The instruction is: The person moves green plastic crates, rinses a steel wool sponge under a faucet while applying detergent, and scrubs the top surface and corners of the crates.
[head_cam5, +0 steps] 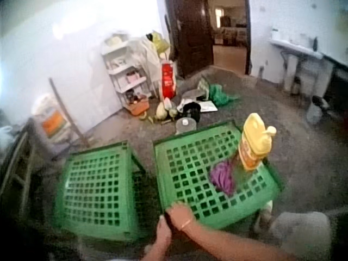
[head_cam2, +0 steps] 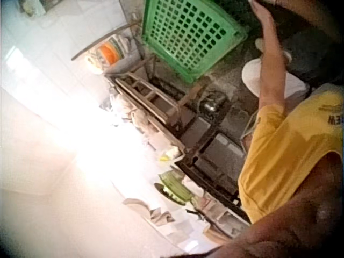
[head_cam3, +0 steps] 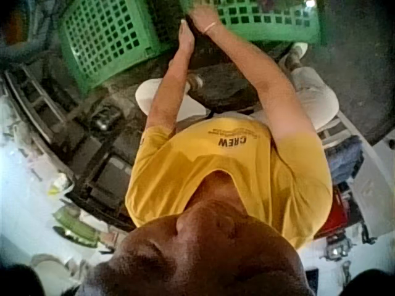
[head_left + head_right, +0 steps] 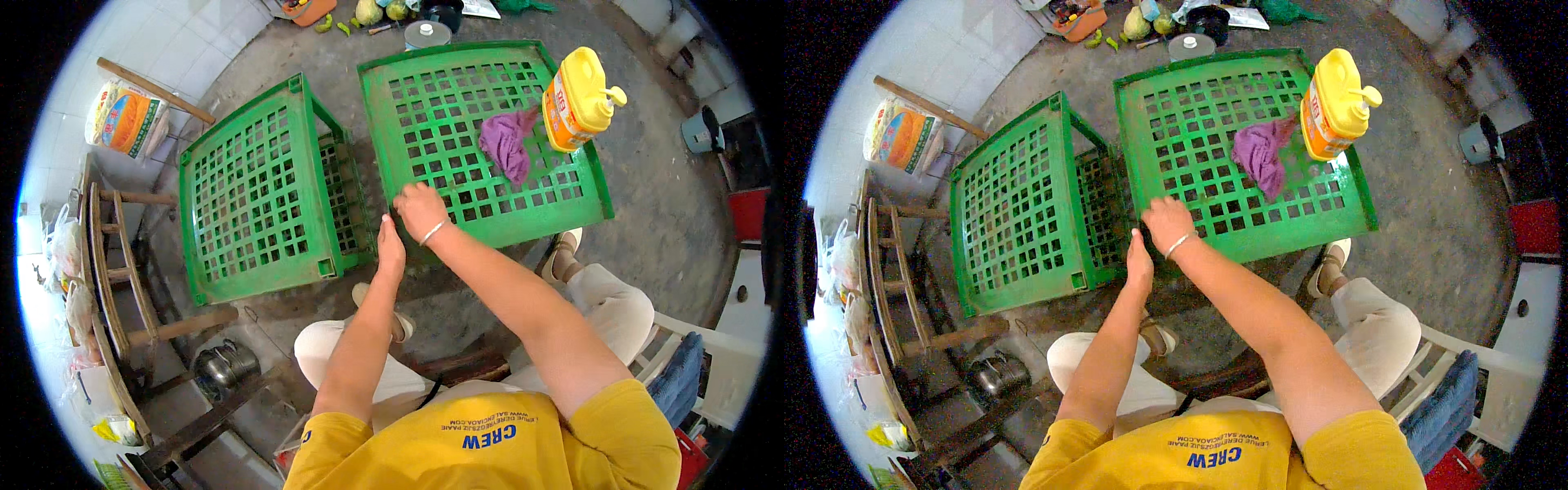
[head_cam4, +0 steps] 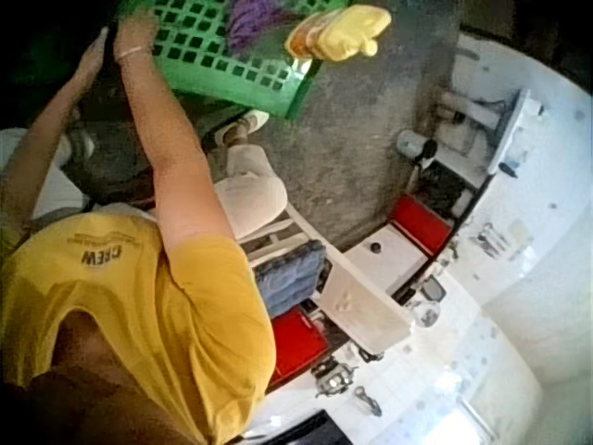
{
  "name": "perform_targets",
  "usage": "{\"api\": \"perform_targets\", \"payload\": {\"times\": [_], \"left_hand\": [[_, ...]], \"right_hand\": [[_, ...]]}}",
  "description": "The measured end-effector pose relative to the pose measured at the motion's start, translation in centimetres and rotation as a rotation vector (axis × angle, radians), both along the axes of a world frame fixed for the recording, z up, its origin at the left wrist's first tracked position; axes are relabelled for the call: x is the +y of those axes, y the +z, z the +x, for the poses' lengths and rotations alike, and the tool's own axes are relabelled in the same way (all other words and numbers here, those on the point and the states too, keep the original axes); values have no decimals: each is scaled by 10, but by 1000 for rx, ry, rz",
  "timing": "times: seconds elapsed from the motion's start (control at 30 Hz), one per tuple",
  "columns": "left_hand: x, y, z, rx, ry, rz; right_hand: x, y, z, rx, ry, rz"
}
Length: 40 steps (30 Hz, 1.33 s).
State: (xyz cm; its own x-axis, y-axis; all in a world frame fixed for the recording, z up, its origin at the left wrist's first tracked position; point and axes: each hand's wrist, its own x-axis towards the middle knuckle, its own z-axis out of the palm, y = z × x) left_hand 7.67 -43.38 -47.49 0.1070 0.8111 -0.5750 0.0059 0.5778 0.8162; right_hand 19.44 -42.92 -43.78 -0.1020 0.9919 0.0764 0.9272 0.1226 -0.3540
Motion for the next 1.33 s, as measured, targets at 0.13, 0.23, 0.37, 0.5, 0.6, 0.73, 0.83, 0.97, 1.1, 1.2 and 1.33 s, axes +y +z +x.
{"api": "perform_targets", "payload": {"times": [0.13, 0.23, 0.37, 0.5, 0.6, 0.73, 0.83, 0.97, 1.1, 1.2, 1.33], "left_hand": [[-4, 0, -6, 4, 19, -89], [1, -10, -14, -33, -43, -50], [10, 3, -10, -144, -17, -27], [17, 5, -3, -311, 12, -102], [19, 8, -3, -90, -34, -150], [21, 6, -9, -253, -3, -199], [23, -13, -16, -235, -74, -103], [12, 21, 6, -38, -77, -88], [16, 6, -3, -78, -69, 12], [12, 9, 2, 1, -78, 115], [14, -20, 1, -46, -47, 185]], "right_hand": [[-31, 6, -8, 19, 142, -108], [-60, 8, 9, 6, 337, -196], [-45, 13, 30, 36, 225, -136], [-26, -7, 2, 139, 27, 83], [-42, 3, -11, 54, 89, -90], [-63, 8, 7, 116, 338, -271], [-43, 7, 19, 167, 345, -248], [-27, -4, 17, 206, 112, 27], [-54, 7, -13, 44, 184, -111], [-74, 20, -9, 61, 271, -260], [-70, 38, 8, -78, 415, -408]]}}
